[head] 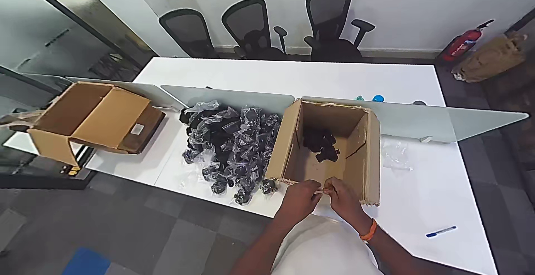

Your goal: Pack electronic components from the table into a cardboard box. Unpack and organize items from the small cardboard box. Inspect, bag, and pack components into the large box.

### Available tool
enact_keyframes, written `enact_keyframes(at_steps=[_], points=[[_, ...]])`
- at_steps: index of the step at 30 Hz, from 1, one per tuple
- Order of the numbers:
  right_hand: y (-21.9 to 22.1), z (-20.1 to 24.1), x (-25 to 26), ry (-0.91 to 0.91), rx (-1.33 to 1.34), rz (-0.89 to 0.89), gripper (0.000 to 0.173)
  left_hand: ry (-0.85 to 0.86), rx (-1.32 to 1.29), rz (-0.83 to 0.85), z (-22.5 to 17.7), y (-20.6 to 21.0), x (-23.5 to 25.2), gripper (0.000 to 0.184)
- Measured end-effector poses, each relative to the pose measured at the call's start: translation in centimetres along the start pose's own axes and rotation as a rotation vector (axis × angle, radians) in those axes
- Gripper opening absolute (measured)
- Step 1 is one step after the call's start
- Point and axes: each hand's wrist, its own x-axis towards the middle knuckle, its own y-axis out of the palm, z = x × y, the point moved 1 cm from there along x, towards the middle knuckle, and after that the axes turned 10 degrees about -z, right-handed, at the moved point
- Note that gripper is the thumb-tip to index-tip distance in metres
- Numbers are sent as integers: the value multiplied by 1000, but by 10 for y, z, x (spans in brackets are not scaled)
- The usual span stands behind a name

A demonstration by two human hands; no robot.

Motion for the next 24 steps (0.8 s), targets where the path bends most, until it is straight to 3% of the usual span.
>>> enact_keyframes(at_steps=[3,6,9,14,18,24], points=[[4,-3,-4,-48,161,-65,9,-18,21,15,1,6,1,28],[1,-10,-3,33,505,-73,27,-35,-10,-1,6,-1,0,28],[-3,-15,-6,105,697,-131,27,-26,-50,7,7,-4,0,27],[-4,-18,-11,23,553,-192,14,-28,-100,34,3,0,-2,27],[-7,-17,-9,-40,442,-187,14,-2,-105,40,0,1,-2,30],[-17,-17,-3,1,454,-61,6,53,-88,-36,4,8,-2,29]])
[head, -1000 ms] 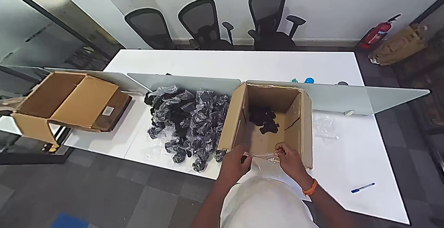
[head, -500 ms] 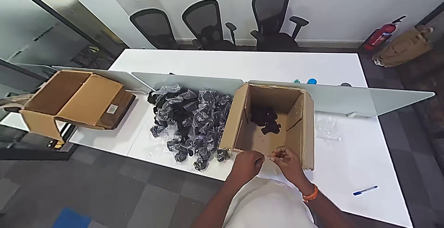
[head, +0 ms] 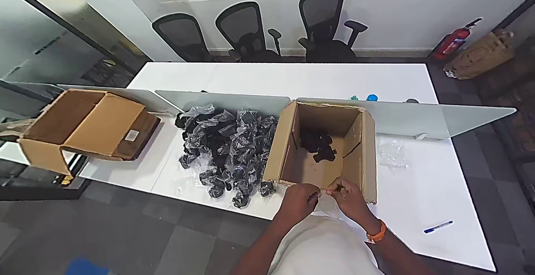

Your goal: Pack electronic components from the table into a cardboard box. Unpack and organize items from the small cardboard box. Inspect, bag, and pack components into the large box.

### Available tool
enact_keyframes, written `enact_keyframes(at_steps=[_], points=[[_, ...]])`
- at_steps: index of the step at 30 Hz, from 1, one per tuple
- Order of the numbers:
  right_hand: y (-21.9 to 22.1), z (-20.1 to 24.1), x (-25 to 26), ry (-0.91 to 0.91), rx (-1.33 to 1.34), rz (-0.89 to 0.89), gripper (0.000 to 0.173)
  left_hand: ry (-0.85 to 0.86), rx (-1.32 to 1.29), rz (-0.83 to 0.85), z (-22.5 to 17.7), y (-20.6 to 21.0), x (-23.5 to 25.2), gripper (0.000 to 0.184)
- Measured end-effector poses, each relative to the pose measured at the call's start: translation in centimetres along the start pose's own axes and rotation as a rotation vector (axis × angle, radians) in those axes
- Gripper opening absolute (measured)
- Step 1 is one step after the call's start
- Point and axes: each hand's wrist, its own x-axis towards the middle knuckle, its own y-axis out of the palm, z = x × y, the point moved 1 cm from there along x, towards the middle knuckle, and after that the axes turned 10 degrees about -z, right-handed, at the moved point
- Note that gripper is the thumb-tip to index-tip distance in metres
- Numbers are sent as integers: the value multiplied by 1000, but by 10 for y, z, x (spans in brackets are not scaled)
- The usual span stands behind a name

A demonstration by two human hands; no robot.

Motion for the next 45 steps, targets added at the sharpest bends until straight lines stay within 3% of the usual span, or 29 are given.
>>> enact_keyframes(at_steps=[3,9,14,17,19,21,24,29,32,34,38,41,45], points=[[-7,1,2,11,31,110,17,18,2,-4,0,0,0,27],[-16,5,-4,70,-21,2,4,61,-46,-5,-13,5,5,23],[-59,3,4,77,123,-9,4,-62,-432,-60,-16,17,24,26],[-100,-18,6,84,282,-283,9,-258,-820,-140,-19,19,32,24],[-127,-35,5,115,344,-584,9,-559,-1118,-148,-18,23,36,41],[-148,-58,1,187,418,-845,7,-838,-1364,-87,-14,28,39,55],[-169,-94,-1,318,507,-1082,12,-1020,-1533,-12,-13,25,42,53],[-183,-147,20,362,472,-1303,22,-992,-1509,3,-16,18,44,51],[-188,-170,43,320,438,-1327,29,-965,-1490,2,-17,13,42,53],[-189,-191,55,326,345,-1221,36,-952,-1480,-12,-17,11,39,49],[-182,-217,59,506,-108,-848,50,-835,-1516,-21,-9,16,31,36],[-168,-188,55,469,-201,-887,46,-777,-1541,-37,-6,21,30,47],[-135,-104,41,118,-98,-982,36,-648,-1529,-46,-2,22,31,58]])
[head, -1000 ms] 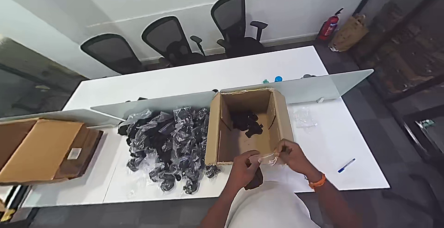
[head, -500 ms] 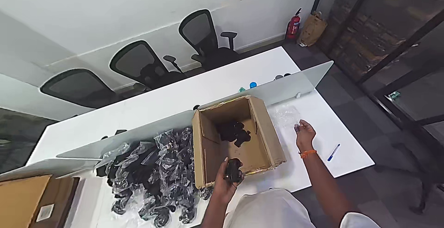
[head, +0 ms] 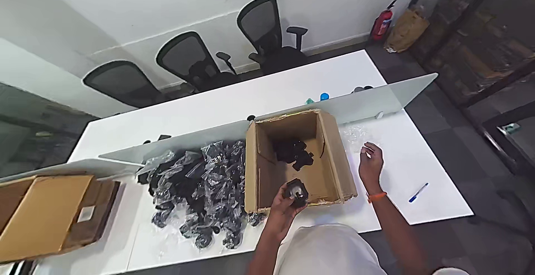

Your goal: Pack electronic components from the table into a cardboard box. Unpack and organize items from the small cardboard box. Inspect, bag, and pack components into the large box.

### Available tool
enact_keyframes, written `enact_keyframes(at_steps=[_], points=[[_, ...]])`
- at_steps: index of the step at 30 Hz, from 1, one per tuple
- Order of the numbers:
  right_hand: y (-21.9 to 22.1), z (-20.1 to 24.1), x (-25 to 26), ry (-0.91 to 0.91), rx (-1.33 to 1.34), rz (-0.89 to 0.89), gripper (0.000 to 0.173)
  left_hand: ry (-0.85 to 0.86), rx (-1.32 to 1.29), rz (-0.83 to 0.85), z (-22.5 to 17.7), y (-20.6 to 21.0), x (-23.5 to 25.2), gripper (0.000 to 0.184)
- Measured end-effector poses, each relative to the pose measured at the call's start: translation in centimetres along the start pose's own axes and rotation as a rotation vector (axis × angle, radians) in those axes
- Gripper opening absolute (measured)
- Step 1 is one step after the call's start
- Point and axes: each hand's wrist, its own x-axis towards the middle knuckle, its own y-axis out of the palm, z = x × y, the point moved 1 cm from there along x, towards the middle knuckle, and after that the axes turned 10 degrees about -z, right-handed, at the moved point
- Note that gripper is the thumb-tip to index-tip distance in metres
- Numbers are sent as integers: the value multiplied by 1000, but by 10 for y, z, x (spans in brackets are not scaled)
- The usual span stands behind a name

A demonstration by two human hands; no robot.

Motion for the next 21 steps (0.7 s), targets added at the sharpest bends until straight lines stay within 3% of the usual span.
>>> enact_keyframes(at_steps=[2,4,6,8,12,18,21], points=[[-5,39,-23,-125,133,120,32,138,124,22,2,1,4,64],[-7,68,-50,-160,221,426,35,318,248,18,5,-3,7,71],[0,88,-77,-119,188,784,53,459,334,11,4,-3,6,63],[10,98,-102,-70,185,1004,66,573,428,66,3,-4,4,47],[24,101,-139,-34,260,1011,41,743,612,217,5,-11,5,31],[29,99,-174,161,344,984,44,626,521,249,21,-10,-3,57],[31,94,-172,179,310,965,40,601,561,229,24,-14,-2,59]])
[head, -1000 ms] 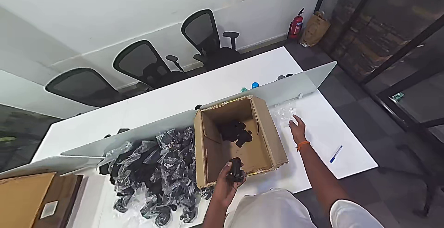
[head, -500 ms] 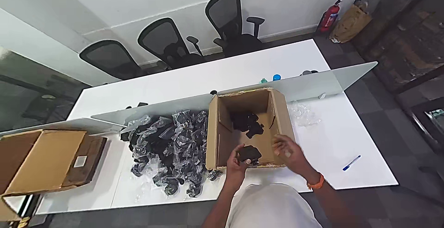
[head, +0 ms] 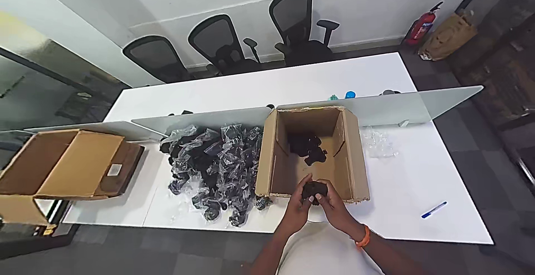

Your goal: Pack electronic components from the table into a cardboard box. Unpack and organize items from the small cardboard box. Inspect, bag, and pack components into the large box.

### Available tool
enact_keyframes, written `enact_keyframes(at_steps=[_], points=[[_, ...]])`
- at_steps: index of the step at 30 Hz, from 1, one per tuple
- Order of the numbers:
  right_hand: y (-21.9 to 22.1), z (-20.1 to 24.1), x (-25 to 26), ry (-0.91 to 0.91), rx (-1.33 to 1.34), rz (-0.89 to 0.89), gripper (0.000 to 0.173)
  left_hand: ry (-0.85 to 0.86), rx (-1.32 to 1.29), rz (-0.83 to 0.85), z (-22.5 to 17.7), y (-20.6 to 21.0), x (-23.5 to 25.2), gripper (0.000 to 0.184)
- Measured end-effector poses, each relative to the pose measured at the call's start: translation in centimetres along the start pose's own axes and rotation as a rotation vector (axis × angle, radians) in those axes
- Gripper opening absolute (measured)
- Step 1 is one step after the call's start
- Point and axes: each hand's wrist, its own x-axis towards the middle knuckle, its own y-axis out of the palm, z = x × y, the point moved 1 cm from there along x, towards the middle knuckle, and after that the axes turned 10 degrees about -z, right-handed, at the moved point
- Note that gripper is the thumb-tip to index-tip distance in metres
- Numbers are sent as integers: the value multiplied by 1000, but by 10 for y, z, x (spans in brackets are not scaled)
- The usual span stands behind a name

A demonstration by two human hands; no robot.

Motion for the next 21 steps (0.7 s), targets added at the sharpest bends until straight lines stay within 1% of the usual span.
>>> enact_keyframes(at_steps=[3,5,7,9,11,14,16,18,19,21], points=[[-5,1,9,52,-13,-4,37,-18,160,-61,3,-6,-1,48],[-6,0,19,114,24,-7,36,-28,279,-122,1,-9,4,42],[-7,2,28,248,56,-1,40,-52,378,-187,-1,-13,9,36],[-6,1,39,358,38,29,46,-104,449,-215,0,-20,14,34],[-8,-2,51,347,-29,41,47,-141,521,-224,2,-26,19,35],[-10,-7,72,288,-110,11,43,-168,649,-237,9,-33,23,40],[-14,-14,91,326,-222,-24,43,-180,724,-240,20,-41,25,40],[-20,-22,114,366,-342,-18,42,-217,776,-186,28,-49,28,39],[-22,-22,126,374,-357,-28,42,-233,779,-140,28,-51,30,38],[-19,-17,149,354,-286,-97,40,-243,721,-77,26,-55,33,34]])
